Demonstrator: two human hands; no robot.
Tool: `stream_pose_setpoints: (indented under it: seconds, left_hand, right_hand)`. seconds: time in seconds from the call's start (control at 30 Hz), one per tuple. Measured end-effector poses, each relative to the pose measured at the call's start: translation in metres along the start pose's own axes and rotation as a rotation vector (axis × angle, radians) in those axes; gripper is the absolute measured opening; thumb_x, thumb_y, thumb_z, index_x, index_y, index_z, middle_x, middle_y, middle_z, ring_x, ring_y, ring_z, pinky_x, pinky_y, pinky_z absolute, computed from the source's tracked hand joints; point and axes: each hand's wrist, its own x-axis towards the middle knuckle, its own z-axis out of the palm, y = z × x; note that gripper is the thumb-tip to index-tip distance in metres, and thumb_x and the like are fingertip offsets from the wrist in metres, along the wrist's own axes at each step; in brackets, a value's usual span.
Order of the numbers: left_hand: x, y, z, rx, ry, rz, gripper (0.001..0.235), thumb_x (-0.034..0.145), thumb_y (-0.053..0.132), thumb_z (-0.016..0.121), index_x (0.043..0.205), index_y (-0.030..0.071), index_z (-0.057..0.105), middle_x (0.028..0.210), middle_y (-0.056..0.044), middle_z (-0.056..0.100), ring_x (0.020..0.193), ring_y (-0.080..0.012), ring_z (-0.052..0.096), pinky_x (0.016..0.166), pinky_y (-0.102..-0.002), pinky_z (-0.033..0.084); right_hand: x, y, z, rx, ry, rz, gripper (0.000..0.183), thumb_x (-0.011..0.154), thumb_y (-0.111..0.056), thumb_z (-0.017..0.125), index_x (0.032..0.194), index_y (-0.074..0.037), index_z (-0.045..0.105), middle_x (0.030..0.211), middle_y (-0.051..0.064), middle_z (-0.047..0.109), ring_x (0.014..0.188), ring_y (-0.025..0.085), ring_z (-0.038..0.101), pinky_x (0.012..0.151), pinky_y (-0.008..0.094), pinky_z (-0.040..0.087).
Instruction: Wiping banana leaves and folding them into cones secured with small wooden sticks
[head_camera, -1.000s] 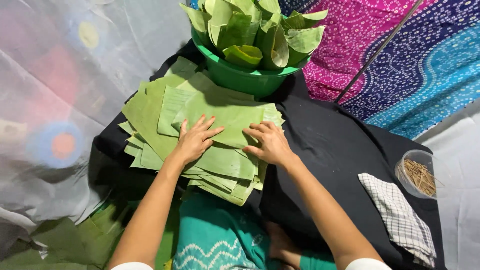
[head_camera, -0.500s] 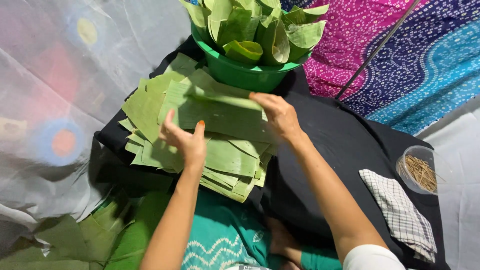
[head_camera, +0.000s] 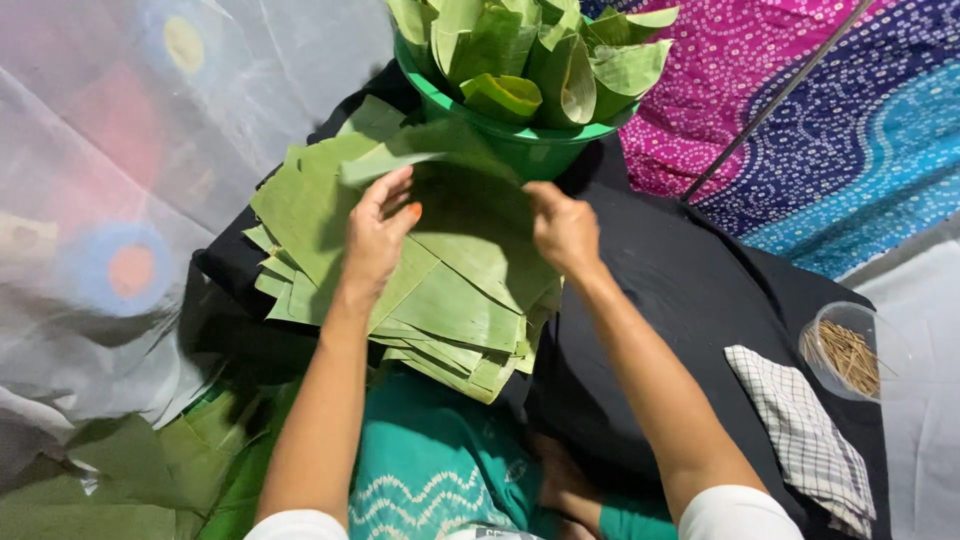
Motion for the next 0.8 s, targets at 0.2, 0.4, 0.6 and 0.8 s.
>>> stream_pose_setpoints:
  seconds: [0.2, 0.4, 0.6, 0.8]
  left_hand:
    - [-0.024, -0.031, -0.023, 1.183, -0.208, -0.083, 0.1, 0.073, 0.042, 0.088, 0.158, 0.017, 0.041, 0.162, -0.02, 0.033, 0.151, -0.0402, 0.03, 0.118, -0.063, 0.027]
    - [-0.008, -0.082, -0.014, 1.216, -0.131, 0.116, 0.092, 0.076, 0.046, 0.085, 0.148, 0.004, 0.046, 0.154, -0.03, 0.036, 0.145, -0.0482, 0.036, 0.117, -0.059, 0.033]
    - [-0.037, -0.081, -0.03, 1.331, -0.152, 0.128, 0.083, 0.083, 0.057, 0.073, 0.142, 0.003, 0.052, 0.153, -0.021, 0.046, 0.149, -0.0342, 0.037, 0.12, -0.055, 0.027]
    - [-0.054, -0.087, -0.056, 1.489, -0.086, 0.363, 0.051, 0.092, 0.008, 0.055, 0.143, 0.008, 0.053, 0.142, -0.018, 0.061, 0.134, -0.0347, 0.057, 0.101, -0.048, 0.053]
  right_hand:
    - [0.01, -0.022, -0.043, -0.127, 0.253, 0.041, 0.029, 0.099, -0.032, 0.055, 0.121, -0.049, 0.064, 0.081, 0.003, 0.075, 0.076, 0.038, 0.074, 0.073, 0.053, 0.06]
    - [-0.024, -0.044, 0.024, -0.781, 0.412, -0.436, 0.043, 0.088, -0.022, 0.056, 0.125, -0.043, 0.057, 0.067, -0.008, 0.062, 0.057, 0.017, 0.068, 0.05, 0.037, 0.059]
    - [-0.041, -0.045, 0.076, -0.496, 0.12, -0.504, 0.032, 0.086, -0.02, 0.058, 0.118, -0.02, 0.062, 0.076, 0.009, 0.063, 0.071, 0.034, 0.07, 0.057, 0.046, 0.06]
    - [-0.011, -0.024, 0.041, -0.544, 0.014, -0.358, 0.048, 0.088, -0.015, 0.059, 0.133, -0.031, 0.062, 0.067, 0.003, 0.068, 0.067, 0.028, 0.076, 0.058, 0.048, 0.062]
